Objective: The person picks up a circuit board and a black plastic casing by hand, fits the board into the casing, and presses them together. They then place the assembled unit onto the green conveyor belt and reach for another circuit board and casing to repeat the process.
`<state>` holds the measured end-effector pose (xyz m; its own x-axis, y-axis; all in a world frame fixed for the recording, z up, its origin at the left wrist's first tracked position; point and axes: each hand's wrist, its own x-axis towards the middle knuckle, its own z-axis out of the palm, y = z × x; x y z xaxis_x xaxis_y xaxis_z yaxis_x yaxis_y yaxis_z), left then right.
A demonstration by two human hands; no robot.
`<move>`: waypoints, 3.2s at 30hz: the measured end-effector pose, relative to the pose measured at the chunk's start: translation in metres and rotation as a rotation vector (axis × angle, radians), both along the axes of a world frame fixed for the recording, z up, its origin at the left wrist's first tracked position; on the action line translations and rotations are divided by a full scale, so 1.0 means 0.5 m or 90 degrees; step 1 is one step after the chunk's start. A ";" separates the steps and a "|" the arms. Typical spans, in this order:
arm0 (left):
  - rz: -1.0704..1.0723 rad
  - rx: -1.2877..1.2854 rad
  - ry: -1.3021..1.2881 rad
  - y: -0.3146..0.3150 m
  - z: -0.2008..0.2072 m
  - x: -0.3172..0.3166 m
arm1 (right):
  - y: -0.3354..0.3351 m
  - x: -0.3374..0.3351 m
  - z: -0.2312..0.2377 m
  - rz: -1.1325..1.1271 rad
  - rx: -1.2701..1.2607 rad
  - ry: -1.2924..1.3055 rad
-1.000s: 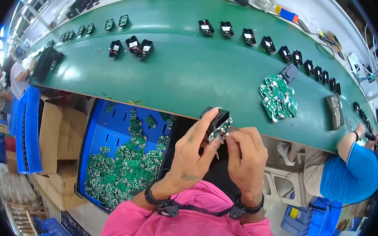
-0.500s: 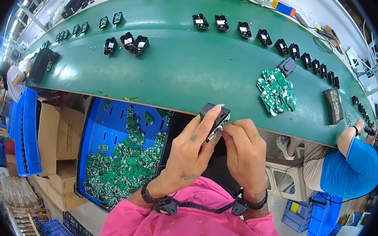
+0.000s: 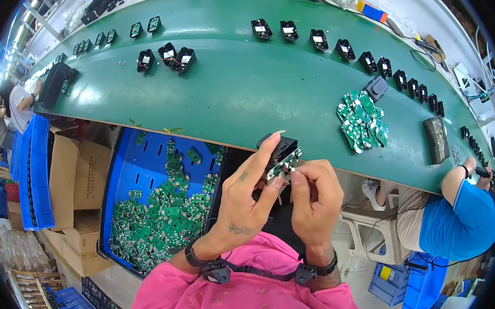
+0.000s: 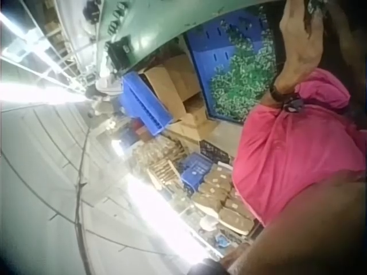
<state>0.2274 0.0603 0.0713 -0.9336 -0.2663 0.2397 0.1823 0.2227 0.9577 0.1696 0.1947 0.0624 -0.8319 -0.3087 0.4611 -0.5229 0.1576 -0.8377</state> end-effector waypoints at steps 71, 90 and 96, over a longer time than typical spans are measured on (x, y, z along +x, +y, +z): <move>-0.021 0.022 0.063 0.021 -0.080 -0.022 | 0.025 0.016 -0.077 0.017 -0.097 -0.248; 0.015 -0.059 -0.004 0.024 -0.034 -0.009 | 0.054 -0.002 -0.037 0.037 -0.052 -0.262; -0.109 0.098 -0.037 -0.004 -0.037 -0.005 | 0.049 -0.010 -0.040 0.002 0.018 -0.175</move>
<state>0.2247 0.0583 0.0527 -0.9793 -0.1325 0.1533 0.1486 0.0442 0.9879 0.1644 0.2191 0.0424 -0.9237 -0.3210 0.2091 -0.2768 0.1819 -0.9436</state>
